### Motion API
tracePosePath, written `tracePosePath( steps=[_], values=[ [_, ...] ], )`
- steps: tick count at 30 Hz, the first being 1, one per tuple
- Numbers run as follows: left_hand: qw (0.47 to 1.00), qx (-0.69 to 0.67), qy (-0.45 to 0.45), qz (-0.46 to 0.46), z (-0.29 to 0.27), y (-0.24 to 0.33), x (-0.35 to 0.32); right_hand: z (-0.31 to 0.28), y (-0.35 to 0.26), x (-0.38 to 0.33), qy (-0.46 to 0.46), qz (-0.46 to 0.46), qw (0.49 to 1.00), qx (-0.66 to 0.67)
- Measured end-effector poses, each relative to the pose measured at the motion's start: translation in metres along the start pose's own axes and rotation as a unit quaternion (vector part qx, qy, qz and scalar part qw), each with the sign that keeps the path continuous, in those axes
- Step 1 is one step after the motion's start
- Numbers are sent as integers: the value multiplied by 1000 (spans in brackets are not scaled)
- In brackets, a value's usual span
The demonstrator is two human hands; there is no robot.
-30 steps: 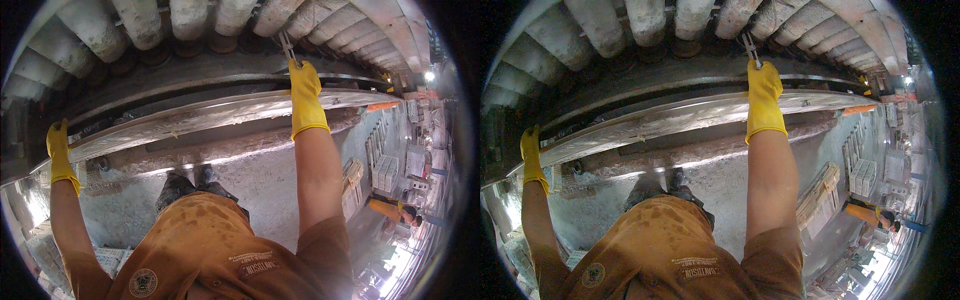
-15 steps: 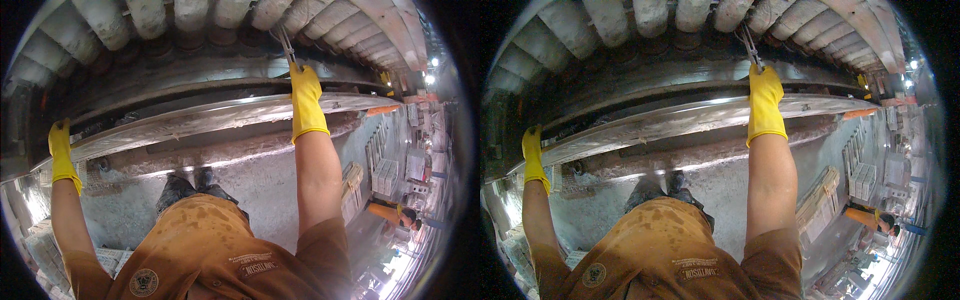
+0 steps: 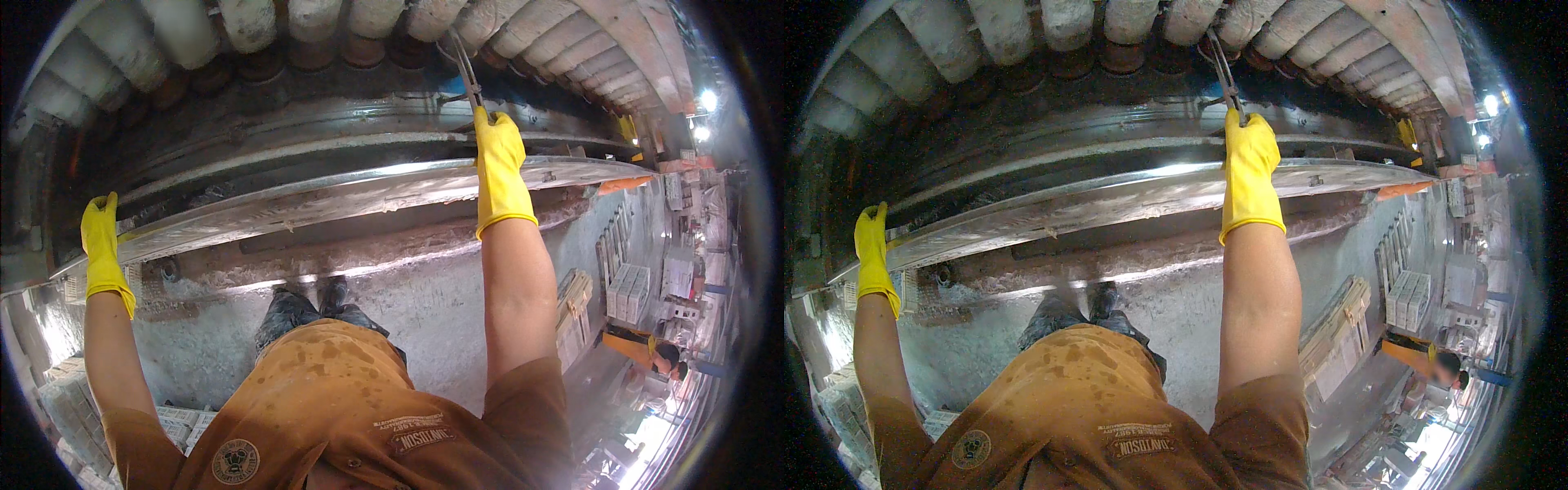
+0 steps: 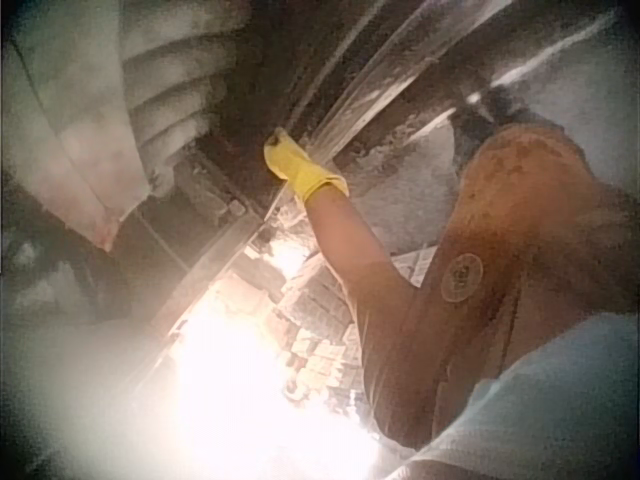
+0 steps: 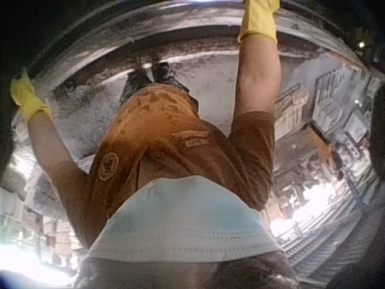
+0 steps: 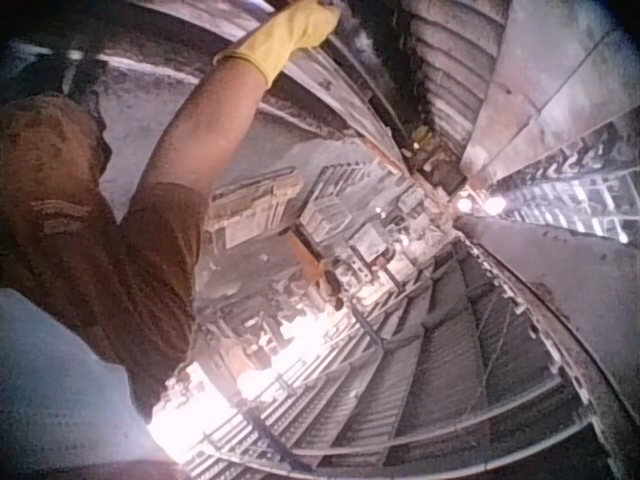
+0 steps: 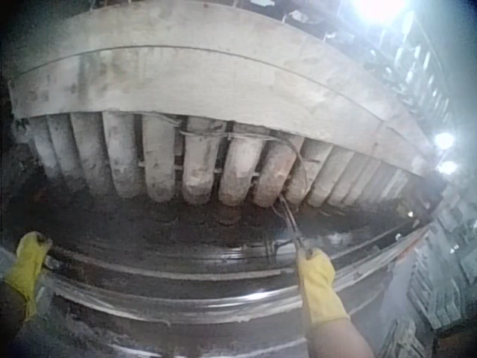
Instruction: The person repeatedly wipes a large metal sheet with gloved hands, moving back and forth across its surface. The task appears to be cleaning or polishing the sheet in a workshop environment.
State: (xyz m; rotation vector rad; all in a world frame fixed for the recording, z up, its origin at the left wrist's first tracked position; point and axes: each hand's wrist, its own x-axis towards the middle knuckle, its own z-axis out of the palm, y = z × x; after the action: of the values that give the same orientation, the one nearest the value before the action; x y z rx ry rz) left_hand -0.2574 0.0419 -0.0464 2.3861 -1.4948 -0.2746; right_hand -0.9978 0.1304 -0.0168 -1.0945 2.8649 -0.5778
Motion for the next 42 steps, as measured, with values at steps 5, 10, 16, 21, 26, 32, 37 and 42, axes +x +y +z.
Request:
tracePosePath(
  steps=[5,10,16,21,26,32,37,42],
  values=[
    [1000,-9,4,-20,-3,8,-6,8,6,6,-10,17,1000,10],
    [1000,-7,5,0,0,-1,-2,2,1,3,-21,14,1000,9],
    [998,-41,-19,-32,0,6,-4,-2,-3,-2,-13,11,1000,-5],
    [991,-109,-39,-69,-2,11,-9,0,-2,2,-27,27,999,-6],
    [992,-104,-43,-62,-3,11,-10,3,1,3,-7,9,1000,-10],
    [1000,-5,-3,9,3,-7,3,1,0,2,-7,-5,1000,-17],
    [999,-43,-11,-10,5,-5,0,2,2,2,12,-7,1000,-25],
    [997,-60,-20,-32,-3,7,-11,-3,-4,-1,-15,7,999,-27]
  ],
)
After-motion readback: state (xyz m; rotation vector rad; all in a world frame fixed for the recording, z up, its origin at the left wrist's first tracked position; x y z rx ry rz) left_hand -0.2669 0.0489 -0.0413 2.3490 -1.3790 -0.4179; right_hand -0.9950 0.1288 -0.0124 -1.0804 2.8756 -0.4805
